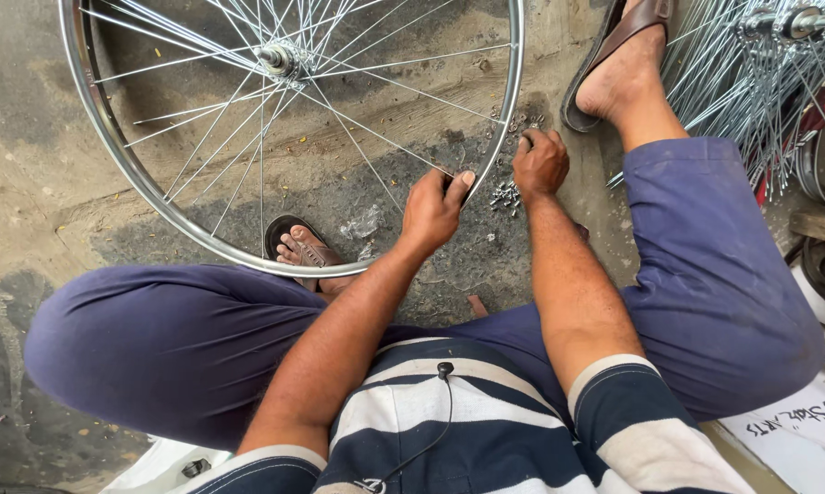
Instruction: The person sits on the floor and installs spokes into a bicycle wheel rim, threading them through the rim holes and securing them with nipples. The person rotates the wheel to access different sections and continues adding spokes around the circumference.
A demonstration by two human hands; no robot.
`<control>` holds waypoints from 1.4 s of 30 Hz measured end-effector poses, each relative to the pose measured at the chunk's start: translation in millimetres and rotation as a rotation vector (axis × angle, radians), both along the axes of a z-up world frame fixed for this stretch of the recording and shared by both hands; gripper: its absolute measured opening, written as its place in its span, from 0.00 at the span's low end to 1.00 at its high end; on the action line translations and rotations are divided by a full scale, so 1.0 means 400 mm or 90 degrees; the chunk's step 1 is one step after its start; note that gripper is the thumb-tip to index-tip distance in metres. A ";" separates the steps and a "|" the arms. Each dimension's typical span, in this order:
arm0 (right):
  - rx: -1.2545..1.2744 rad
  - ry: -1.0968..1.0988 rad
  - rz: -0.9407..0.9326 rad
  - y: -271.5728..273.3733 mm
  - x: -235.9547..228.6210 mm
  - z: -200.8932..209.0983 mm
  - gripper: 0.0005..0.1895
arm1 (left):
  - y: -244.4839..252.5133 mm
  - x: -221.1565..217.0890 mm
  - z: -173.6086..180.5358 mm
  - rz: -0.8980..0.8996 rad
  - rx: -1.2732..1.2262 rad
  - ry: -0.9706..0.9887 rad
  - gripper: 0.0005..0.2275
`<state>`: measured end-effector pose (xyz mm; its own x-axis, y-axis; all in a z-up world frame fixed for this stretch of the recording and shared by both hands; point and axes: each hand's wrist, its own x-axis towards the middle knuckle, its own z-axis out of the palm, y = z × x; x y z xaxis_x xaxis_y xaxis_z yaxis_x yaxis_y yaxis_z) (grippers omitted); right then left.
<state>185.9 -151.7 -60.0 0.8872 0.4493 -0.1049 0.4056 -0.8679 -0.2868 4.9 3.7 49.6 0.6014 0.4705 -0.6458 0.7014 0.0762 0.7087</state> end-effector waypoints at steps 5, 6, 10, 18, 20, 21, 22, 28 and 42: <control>0.004 0.047 0.044 0.011 0.008 -0.002 0.09 | -0.004 0.006 -0.005 0.076 -0.174 -0.046 0.15; -0.006 0.049 0.044 0.011 0.006 -0.009 0.08 | -0.004 0.005 -0.006 0.040 -0.126 0.023 0.16; -0.058 0.082 0.047 0.002 0.031 -0.044 0.07 | -0.017 0.008 -0.018 0.152 -0.202 -0.109 0.13; -0.150 0.227 0.022 0.038 0.048 0.064 0.08 | -0.032 0.014 -0.040 0.155 -0.057 -0.205 0.14; -0.122 0.270 0.008 0.060 0.047 0.165 0.09 | -0.028 0.022 -0.033 0.153 -0.110 -0.177 0.16; -0.066 0.228 0.058 0.069 0.040 0.221 0.09 | -0.022 0.028 -0.027 0.147 -0.137 -0.164 0.16; -0.010 0.185 0.109 0.077 0.032 0.278 0.09 | -0.018 0.034 -0.016 0.118 -0.087 -0.107 0.18; 0.197 0.259 0.116 0.103 -0.132 0.530 0.06 | 0.032 0.025 0.057 -0.069 0.075 0.058 0.22; 0.416 0.385 0.096 0.089 -0.309 0.550 0.09 | 0.049 -0.064 0.010 0.169 -0.340 -0.391 0.10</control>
